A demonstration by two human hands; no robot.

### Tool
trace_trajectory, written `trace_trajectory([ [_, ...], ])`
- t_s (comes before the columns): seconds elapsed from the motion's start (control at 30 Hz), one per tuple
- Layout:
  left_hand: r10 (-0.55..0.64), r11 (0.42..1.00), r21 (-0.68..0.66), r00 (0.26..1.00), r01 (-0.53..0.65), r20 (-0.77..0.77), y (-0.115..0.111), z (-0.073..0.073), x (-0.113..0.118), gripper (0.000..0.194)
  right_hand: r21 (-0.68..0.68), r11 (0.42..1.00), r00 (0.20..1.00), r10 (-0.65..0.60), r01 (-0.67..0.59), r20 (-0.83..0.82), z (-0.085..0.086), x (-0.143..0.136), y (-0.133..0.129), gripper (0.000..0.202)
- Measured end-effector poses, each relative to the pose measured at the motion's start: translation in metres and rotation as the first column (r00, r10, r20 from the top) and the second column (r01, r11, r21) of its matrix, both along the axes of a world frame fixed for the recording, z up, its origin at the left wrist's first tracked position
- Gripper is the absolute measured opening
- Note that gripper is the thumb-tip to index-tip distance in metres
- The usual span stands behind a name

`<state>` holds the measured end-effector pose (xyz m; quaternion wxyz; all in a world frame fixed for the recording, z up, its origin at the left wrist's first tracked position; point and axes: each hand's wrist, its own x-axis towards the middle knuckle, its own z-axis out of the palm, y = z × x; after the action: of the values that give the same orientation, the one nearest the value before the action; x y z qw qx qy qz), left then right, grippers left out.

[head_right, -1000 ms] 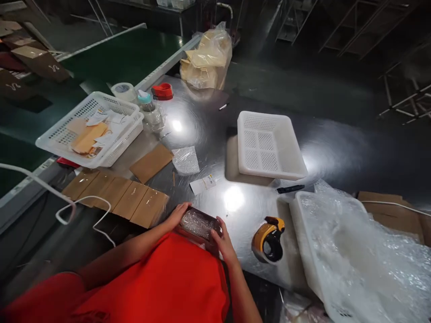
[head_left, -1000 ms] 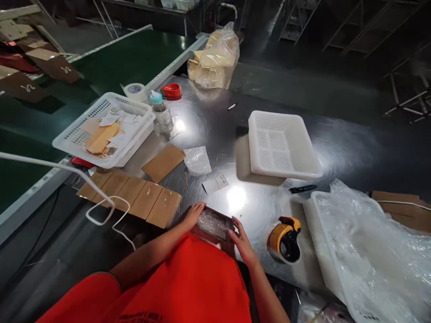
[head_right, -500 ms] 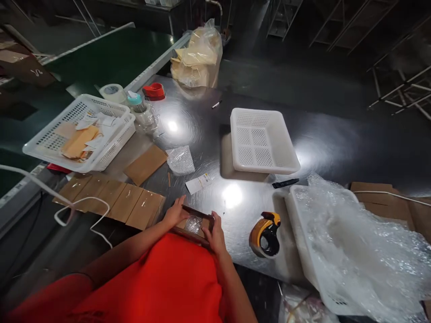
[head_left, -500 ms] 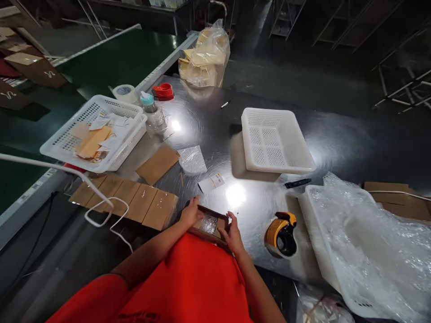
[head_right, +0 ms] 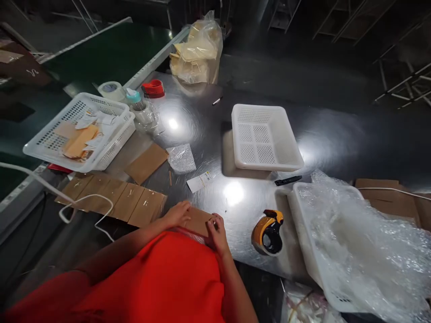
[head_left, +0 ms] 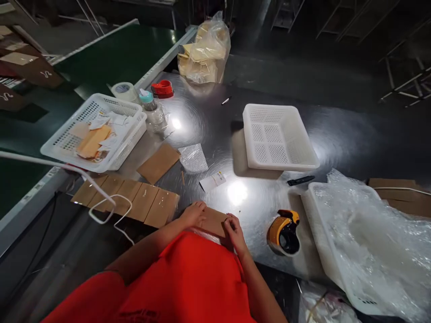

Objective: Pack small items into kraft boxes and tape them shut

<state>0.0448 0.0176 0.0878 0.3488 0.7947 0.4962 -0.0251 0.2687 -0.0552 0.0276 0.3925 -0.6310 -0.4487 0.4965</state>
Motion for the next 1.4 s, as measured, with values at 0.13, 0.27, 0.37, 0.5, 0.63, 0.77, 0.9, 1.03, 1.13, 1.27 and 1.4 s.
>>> trace_trajectory([
  [0.13,0.078,0.997,0.001,0.997,-0.078,0.001,-0.009,-0.006,0.005,0.029,-0.036,0.994,0.988,-0.11,0.106,-0.11,0.003,-0.009,-0.006,0.041],
  [0.27,0.073,0.997,-0.004,0.997,-0.073,0.03,-0.018,-0.012,-0.005,0.047,-0.162,0.976,0.959,-0.182,0.148,-0.215,0.01,-0.015,-0.008,0.063],
  [0.37,0.005,1.0,0.028,1.0,-0.006,0.027,-0.025,-0.018,-0.014,0.055,-0.211,0.965,0.952,-0.205,0.157,-0.228,0.013,-0.015,-0.007,0.059],
  [0.5,-0.173,0.984,0.055,0.983,0.17,0.067,-0.033,-0.025,-0.025,0.09,-0.199,0.962,0.932,-0.239,0.189,-0.27,0.012,-0.014,-0.006,0.06],
  [0.63,-0.232,0.971,0.048,0.973,0.233,-0.013,-0.036,-0.03,-0.027,0.088,-0.186,0.965,0.937,-0.232,0.187,-0.26,0.007,-0.013,-0.007,0.059],
  [0.77,-0.283,0.955,0.08,0.959,0.285,-0.034,-0.04,-0.034,-0.026,0.076,-0.13,0.976,0.96,-0.198,0.175,-0.196,-0.001,-0.011,-0.009,0.06],
  [0.9,-0.327,0.938,0.13,0.945,0.321,0.028,-0.038,-0.039,-0.035,0.066,-0.085,0.985,0.977,-0.159,0.148,-0.141,-0.006,-0.013,-0.008,0.057],
  [1.03,-0.373,0.918,0.188,0.922,0.35,0.102,-0.033,-0.045,-0.045,0.062,-0.056,0.995,0.997,-0.077,0.076,-0.015,0.0,0.001,-0.006,0.054],
  [1.13,-0.363,0.918,0.212,0.925,0.334,0.115,-0.032,-0.049,-0.047,0.058,0.07,0.97,0.901,-0.244,0.234,0.36,0.013,0.039,-0.008,0.054],
  [1.27,-0.36,0.925,0.186,0.922,0.332,0.143,-0.033,-0.046,-0.038,0.056,0.145,0.828,0.471,-0.442,0.542,0.763,0.026,0.097,-0.011,0.059],
  [1.4,-0.361,0.93,0.119,0.921,0.346,0.145,-0.034,-0.038,-0.026,0.055,0.028,0.847,0.528,-0.356,0.53,0.771,0.027,0.117,-0.014,0.045],
])
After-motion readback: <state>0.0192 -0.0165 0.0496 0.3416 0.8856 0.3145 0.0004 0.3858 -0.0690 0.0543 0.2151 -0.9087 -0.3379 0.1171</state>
